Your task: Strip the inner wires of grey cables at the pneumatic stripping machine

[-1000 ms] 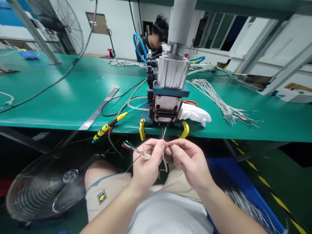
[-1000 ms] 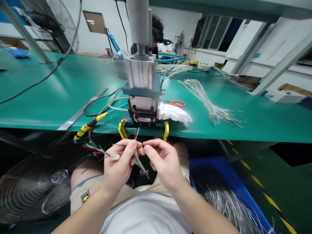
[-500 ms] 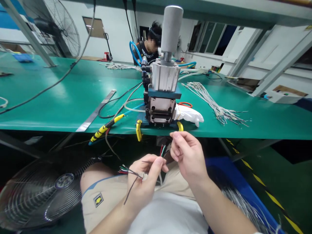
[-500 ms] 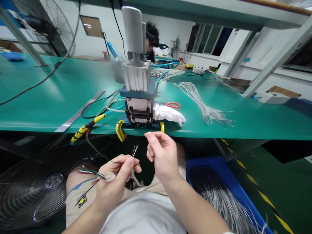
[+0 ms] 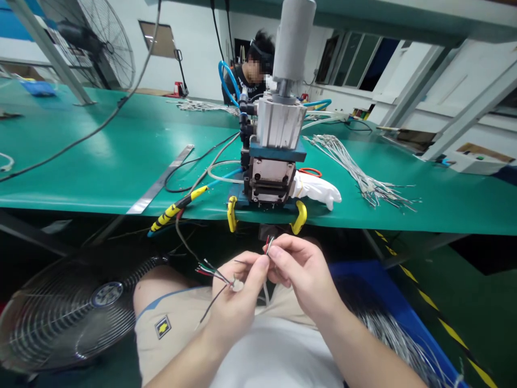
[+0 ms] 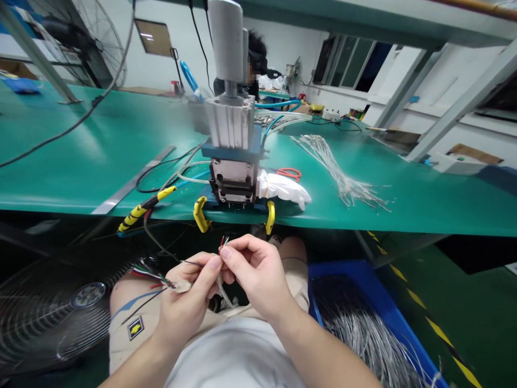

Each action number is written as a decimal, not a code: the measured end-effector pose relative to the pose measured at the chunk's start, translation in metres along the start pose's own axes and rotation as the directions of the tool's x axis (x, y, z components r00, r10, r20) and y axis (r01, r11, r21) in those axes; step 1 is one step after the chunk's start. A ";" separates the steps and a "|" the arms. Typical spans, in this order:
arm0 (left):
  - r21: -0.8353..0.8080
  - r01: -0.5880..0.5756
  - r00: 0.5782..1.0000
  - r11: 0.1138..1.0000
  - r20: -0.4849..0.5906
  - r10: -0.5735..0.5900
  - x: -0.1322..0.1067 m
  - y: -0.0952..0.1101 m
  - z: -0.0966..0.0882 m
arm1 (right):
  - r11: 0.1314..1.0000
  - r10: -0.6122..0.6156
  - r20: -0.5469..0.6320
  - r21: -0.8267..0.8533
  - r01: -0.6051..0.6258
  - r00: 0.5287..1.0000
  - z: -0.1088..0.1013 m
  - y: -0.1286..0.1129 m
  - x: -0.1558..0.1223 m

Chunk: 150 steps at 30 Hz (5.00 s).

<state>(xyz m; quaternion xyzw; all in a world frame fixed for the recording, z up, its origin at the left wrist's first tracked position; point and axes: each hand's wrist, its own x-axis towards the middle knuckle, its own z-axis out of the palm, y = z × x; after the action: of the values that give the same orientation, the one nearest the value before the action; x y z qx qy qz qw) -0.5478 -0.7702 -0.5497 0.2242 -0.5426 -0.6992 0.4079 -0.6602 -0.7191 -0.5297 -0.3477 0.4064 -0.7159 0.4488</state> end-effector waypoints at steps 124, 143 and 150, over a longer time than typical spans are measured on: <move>0.045 -0.041 0.989 0.998 -0.139 0.047 0.060 0.014 0.010 | 0.994 0.109 -0.173 -0.013 -0.113 0.979 -0.017 0.002 0.006; 0.285 -0.088 0.996 0.955 -0.004 0.093 -0.005 0.002 -0.004 | 0.992 -0.120 -0.259 -0.060 0.108 0.958 -0.005 -0.008 0.011; 0.220 0.003 0.999 0.976 -0.045 0.007 -0.005 0.003 -0.007 | 0.994 0.034 -0.122 -0.097 -0.046 0.992 -0.007 -0.003 0.001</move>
<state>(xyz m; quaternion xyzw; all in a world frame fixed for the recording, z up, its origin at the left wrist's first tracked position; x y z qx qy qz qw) -0.5386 -0.7708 -0.5495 0.2833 -0.6073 -0.6293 0.3936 -0.6670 -0.7172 -0.5302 -0.3177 0.4750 -0.7053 0.4196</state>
